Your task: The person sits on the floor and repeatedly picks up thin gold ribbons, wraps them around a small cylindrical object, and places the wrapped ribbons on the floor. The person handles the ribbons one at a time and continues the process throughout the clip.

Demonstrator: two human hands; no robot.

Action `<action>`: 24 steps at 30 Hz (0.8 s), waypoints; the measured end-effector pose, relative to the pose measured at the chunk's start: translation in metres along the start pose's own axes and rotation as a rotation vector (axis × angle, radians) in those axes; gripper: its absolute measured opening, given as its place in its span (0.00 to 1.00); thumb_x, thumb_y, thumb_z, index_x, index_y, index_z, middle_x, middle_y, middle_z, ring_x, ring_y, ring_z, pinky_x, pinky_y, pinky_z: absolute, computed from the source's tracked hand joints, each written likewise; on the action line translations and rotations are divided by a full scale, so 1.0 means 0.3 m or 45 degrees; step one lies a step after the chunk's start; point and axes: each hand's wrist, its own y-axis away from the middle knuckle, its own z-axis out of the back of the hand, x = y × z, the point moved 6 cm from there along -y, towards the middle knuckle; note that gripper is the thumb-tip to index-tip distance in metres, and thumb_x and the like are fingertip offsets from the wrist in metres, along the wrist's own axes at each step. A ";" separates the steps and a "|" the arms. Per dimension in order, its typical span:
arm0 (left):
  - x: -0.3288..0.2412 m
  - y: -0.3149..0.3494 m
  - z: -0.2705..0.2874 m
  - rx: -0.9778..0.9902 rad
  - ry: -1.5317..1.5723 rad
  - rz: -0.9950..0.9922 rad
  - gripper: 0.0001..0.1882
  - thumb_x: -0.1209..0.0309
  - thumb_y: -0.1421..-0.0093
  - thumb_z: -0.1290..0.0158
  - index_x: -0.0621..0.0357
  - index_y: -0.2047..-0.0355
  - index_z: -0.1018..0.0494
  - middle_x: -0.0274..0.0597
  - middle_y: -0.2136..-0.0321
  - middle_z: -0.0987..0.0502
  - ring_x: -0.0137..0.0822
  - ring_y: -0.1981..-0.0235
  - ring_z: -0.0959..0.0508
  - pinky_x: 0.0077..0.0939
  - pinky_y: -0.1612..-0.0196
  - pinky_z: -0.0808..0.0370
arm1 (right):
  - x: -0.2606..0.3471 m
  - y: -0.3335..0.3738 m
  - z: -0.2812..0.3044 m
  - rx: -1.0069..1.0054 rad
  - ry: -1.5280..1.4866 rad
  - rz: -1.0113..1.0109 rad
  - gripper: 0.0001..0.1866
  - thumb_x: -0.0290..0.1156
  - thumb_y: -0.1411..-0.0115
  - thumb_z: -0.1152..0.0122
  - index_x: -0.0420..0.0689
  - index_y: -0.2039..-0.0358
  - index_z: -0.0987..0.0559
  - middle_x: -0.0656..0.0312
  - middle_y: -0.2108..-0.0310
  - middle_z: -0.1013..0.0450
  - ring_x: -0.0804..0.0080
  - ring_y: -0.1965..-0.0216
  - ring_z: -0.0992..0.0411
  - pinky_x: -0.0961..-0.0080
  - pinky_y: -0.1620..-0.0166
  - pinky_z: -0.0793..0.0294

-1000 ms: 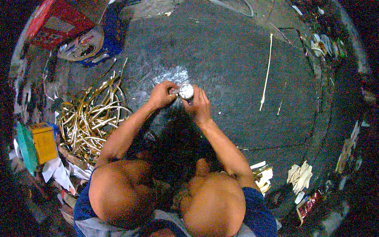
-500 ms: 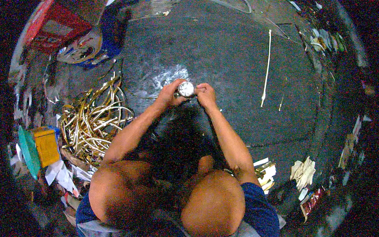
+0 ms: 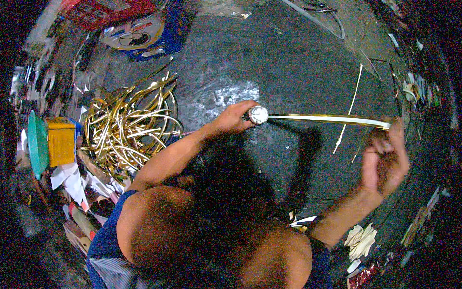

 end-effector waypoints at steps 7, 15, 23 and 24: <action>-0.019 -0.005 0.019 -0.029 0.019 -0.038 0.25 0.70 0.49 0.37 0.58 0.50 0.30 0.50 0.56 0.23 0.52 0.52 0.23 0.42 0.48 0.26 | 0.121 -0.281 -0.179 -0.063 0.189 0.302 0.16 0.17 0.33 0.54 0.23 0.47 0.33 0.57 0.68 0.35 0.73 0.70 0.38 0.81 0.68 0.33; -0.095 0.032 0.096 -0.223 -0.179 0.114 0.49 0.66 0.56 0.30 0.57 0.35 0.42 0.54 0.36 0.39 0.54 0.34 0.39 0.43 0.33 0.40 | 0.305 -0.702 -0.181 0.065 0.226 0.666 0.04 0.27 0.39 0.37 0.46 0.67 0.25 0.66 0.77 0.27 0.78 0.76 0.29 0.84 0.71 0.30; 0.171 0.455 0.495 -0.766 -0.968 1.125 0.44 0.57 0.53 0.30 0.69 0.42 0.37 0.62 0.50 0.28 0.60 0.47 0.29 0.48 0.44 0.31 | -0.119 -0.390 0.541 -0.724 0.005 0.605 0.03 0.24 0.42 0.42 0.42 0.72 0.25 0.63 0.74 0.33 0.73 0.70 0.33 0.74 0.65 0.30; 0.180 0.473 0.476 -0.713 -1.088 1.074 0.33 0.58 0.49 0.33 0.66 0.48 0.29 0.59 0.54 0.24 0.58 0.51 0.25 0.48 0.49 0.27 | -0.220 -0.334 0.667 -0.818 -0.055 0.519 0.03 0.25 0.41 0.42 0.40 0.71 0.25 0.64 0.74 0.33 0.74 0.70 0.33 0.76 0.66 0.30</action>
